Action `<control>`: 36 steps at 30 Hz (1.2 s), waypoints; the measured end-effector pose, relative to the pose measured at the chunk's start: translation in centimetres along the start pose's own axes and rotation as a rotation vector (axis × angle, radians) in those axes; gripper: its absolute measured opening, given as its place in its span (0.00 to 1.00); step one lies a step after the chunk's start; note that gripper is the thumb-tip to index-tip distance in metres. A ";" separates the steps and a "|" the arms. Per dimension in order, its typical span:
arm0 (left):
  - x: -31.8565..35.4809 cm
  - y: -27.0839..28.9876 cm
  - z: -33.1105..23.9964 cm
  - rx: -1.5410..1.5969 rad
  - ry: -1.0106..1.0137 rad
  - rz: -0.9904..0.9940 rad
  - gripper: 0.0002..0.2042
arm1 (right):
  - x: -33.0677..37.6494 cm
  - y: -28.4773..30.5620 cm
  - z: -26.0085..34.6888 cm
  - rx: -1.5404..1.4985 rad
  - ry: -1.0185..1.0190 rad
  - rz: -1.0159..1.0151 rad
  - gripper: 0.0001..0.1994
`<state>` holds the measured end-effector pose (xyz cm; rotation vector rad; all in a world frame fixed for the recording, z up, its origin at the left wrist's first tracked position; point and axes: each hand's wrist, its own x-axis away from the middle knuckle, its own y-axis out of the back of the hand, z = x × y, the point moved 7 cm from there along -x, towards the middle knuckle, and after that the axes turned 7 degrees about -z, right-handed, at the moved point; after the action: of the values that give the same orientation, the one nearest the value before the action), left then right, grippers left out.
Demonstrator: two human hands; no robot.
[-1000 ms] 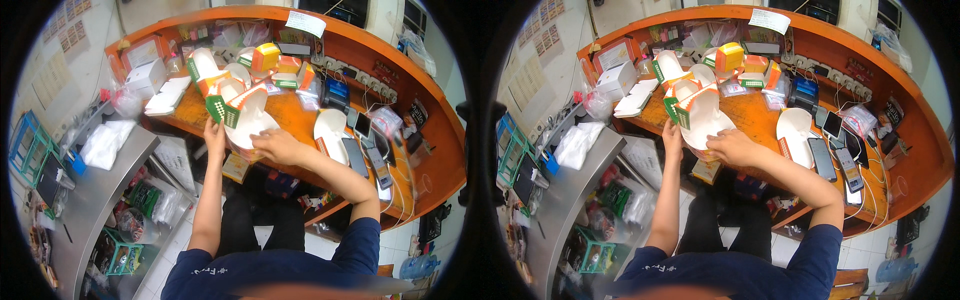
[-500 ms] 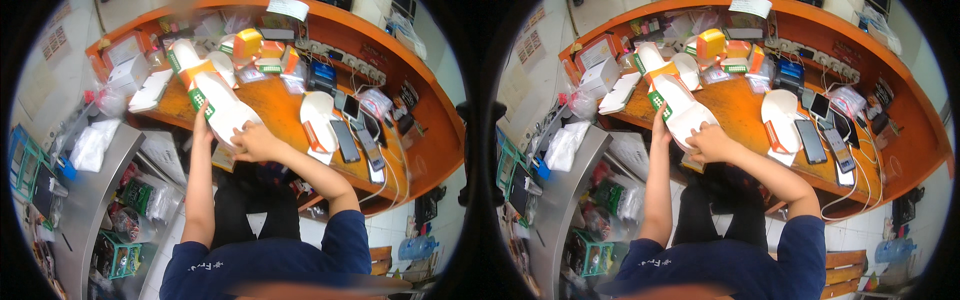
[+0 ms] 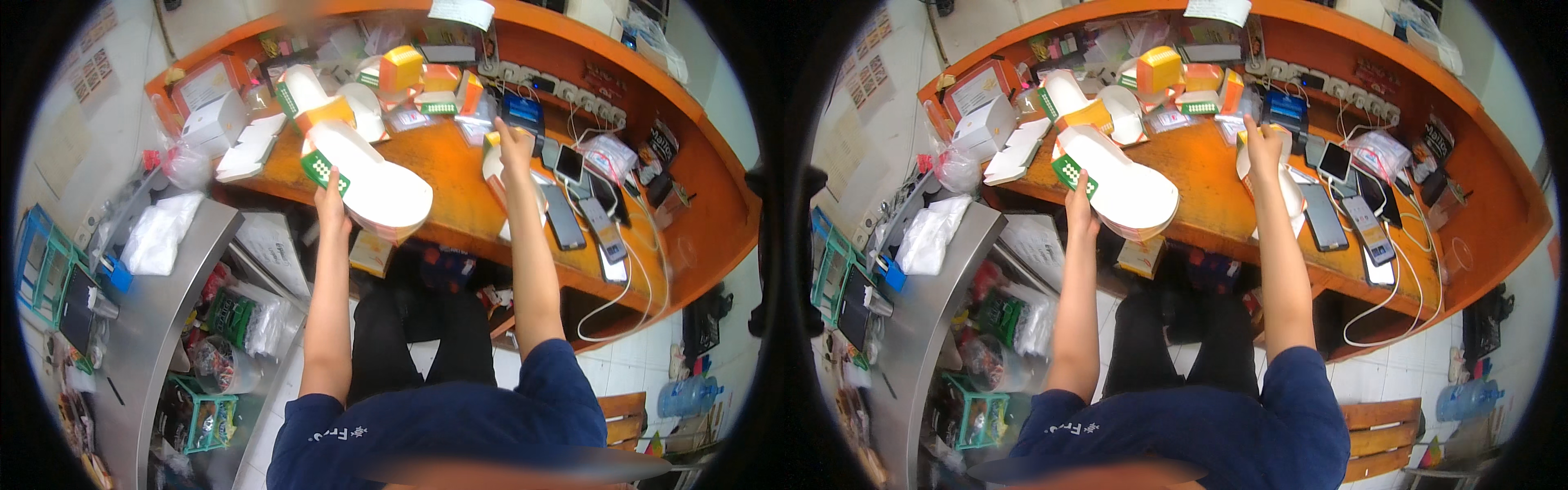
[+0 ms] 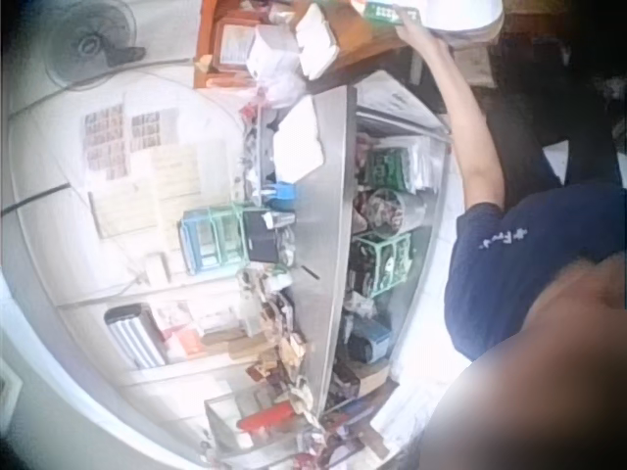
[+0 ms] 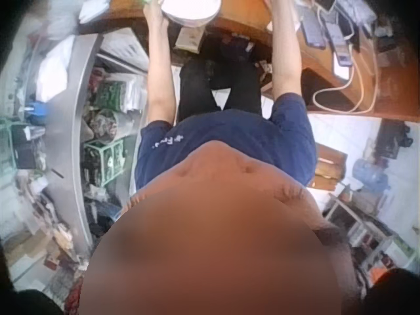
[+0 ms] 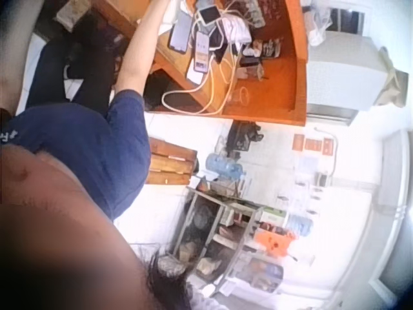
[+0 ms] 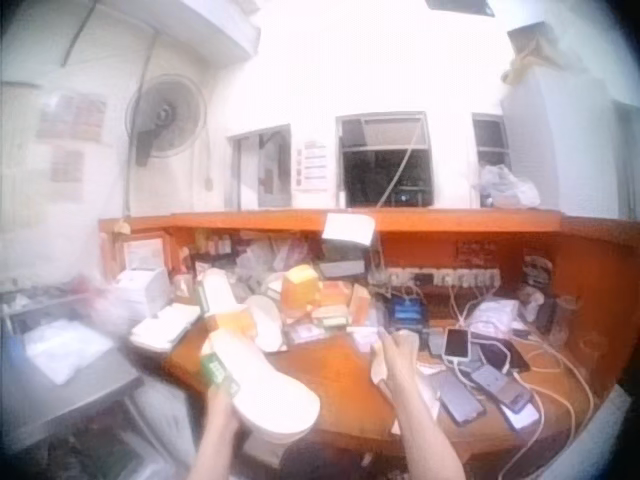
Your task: The person assembles food orders by folding and stacking paper food containers, then places fried chicken and rice into a paper bag. The person handles containers, fried chicken, and rice, and uses a plastic bag to pack the items.
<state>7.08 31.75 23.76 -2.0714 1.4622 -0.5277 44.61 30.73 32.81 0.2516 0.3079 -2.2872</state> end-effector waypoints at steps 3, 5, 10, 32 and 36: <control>0.4 -0.1 -0.6 -0.028 -0.009 -0.025 0.21 | 5.3 0.8 4.7 -0.041 0.485 -0.246 0.24; 0.5 -0.5 -0.8 -0.030 0.011 -0.003 0.21 | 9.3 -1.2 6.5 -0.291 0.524 0.053 0.19; -0.2 -1.2 -0.4 -0.038 0.064 0.130 0.22 | 18.6 -7.2 7.7 0.435 0.875 0.993 0.11; 14.8 12.7 5.2 -0.095 0.146 0.143 0.19 | 29.3 -3.6 6.7 0.020 1.000 0.482 0.16; 22.4 15.0 5.5 0.043 0.107 0.156 0.19 | 31.1 -7.6 3.3 0.274 0.707 0.902 0.16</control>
<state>6.92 7.86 10.17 -1.9023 1.6437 -0.6095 18.12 13.06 28.40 1.1015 0.1699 -1.2748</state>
